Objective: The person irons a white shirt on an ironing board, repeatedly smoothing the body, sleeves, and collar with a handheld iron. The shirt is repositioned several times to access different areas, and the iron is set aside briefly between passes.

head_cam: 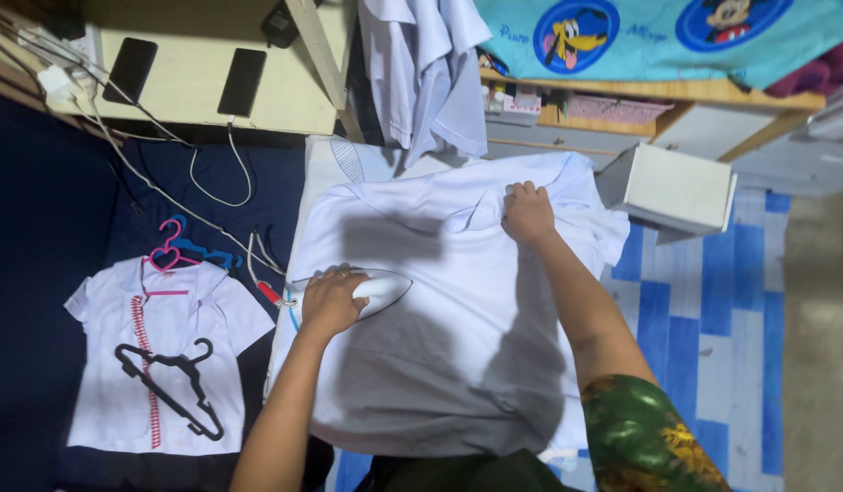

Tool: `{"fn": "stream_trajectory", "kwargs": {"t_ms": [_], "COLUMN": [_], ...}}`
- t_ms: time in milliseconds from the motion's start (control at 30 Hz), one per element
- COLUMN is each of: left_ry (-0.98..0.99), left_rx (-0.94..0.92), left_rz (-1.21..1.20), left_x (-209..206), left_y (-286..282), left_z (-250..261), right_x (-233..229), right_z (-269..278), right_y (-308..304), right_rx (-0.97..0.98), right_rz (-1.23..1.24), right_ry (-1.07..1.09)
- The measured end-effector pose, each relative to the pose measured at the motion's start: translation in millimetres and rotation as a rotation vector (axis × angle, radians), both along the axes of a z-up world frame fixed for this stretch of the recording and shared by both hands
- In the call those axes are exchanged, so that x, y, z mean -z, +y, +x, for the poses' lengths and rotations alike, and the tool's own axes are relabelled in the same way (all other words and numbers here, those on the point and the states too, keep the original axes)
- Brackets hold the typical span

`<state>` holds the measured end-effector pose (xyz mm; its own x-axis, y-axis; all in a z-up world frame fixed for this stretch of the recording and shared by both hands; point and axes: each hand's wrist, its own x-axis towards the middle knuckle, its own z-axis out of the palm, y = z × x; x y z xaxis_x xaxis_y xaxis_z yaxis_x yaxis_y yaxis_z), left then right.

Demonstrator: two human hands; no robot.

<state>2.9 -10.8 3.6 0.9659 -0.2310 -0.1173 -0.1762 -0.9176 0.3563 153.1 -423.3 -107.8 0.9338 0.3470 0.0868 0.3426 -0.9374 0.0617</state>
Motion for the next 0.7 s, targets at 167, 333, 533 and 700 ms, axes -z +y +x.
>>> {"fn": "stream_trajectory", "kwargs": {"t_ms": [167, 333, 533, 700], "left_ry": [0.034, 0.025, 0.172, 0.067], "left_rx": [-0.024, -0.007, -0.019, 0.105], "left_rz": [-0.002, -0.003, 0.111, 0.115], "left_x": [2, -4, -1, 43], "left_y": [0, 0, -6, -30], "left_z": [2, 1, 8, 24], "right_x": [10, 16, 17, 21], "right_z": [25, -4, -193, -219], "right_y": [-5, 12, 75, 23], "right_rx": [0.159, 0.281, 0.196, 0.400], "right_rz": [0.000, 0.191, 0.385, 0.213], "right_ry": [-0.180, -0.297, 0.016, -0.087]}}
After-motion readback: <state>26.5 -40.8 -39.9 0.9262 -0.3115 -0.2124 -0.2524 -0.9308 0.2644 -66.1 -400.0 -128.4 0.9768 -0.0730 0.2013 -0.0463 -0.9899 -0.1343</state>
